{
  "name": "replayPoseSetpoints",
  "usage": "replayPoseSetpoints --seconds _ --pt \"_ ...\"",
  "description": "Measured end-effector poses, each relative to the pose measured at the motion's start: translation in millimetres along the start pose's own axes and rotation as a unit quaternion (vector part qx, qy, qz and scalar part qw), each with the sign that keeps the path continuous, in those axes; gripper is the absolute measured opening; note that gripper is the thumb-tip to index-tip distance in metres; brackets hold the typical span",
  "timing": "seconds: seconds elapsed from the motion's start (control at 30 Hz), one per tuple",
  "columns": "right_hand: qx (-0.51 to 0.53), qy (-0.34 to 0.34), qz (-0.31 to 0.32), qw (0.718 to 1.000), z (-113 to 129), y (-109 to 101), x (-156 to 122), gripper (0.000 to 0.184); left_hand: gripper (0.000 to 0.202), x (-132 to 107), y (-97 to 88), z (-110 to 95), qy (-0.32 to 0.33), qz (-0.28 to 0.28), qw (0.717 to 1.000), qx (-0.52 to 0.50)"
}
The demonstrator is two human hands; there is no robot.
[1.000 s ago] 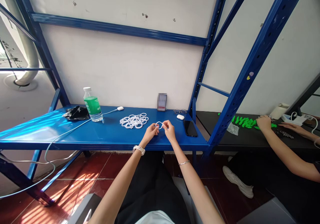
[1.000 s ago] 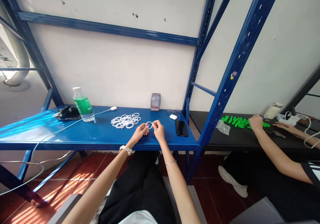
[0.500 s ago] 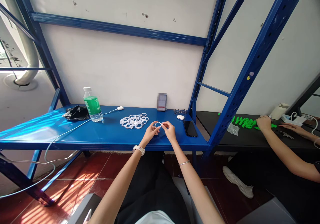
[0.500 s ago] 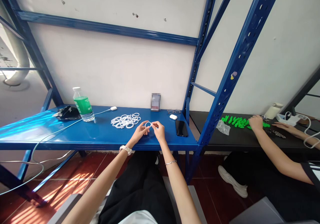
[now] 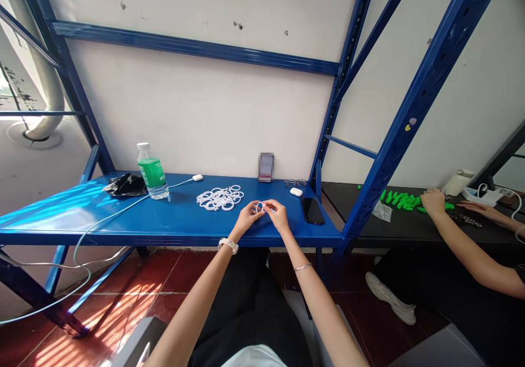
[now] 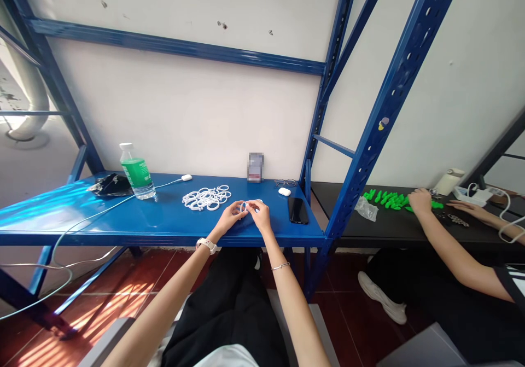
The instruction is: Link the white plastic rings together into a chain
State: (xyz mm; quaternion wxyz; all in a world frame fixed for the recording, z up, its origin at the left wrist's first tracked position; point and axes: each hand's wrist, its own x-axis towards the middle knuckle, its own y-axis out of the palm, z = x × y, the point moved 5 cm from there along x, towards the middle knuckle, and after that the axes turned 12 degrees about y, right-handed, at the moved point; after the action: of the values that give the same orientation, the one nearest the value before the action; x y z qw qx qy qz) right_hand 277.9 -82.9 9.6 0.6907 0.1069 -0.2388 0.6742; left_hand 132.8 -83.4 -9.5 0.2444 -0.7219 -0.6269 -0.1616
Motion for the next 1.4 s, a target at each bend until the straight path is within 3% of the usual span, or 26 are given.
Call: replayPoseSetpoints --seconds 0.37,1.4 --pt "0.018 0.012 0.017 1.0 -5.0 2.5 1.5 0.025 0.055 0.5 1.9 9.3 -0.007 0.015 0.999 -0.031" --pt "-0.003 0.016 0.008 1.0 -6.0 2.6 2.2 0.031 0.053 -0.9 0.0 0.5 0.002 0.019 1.0 0.017"
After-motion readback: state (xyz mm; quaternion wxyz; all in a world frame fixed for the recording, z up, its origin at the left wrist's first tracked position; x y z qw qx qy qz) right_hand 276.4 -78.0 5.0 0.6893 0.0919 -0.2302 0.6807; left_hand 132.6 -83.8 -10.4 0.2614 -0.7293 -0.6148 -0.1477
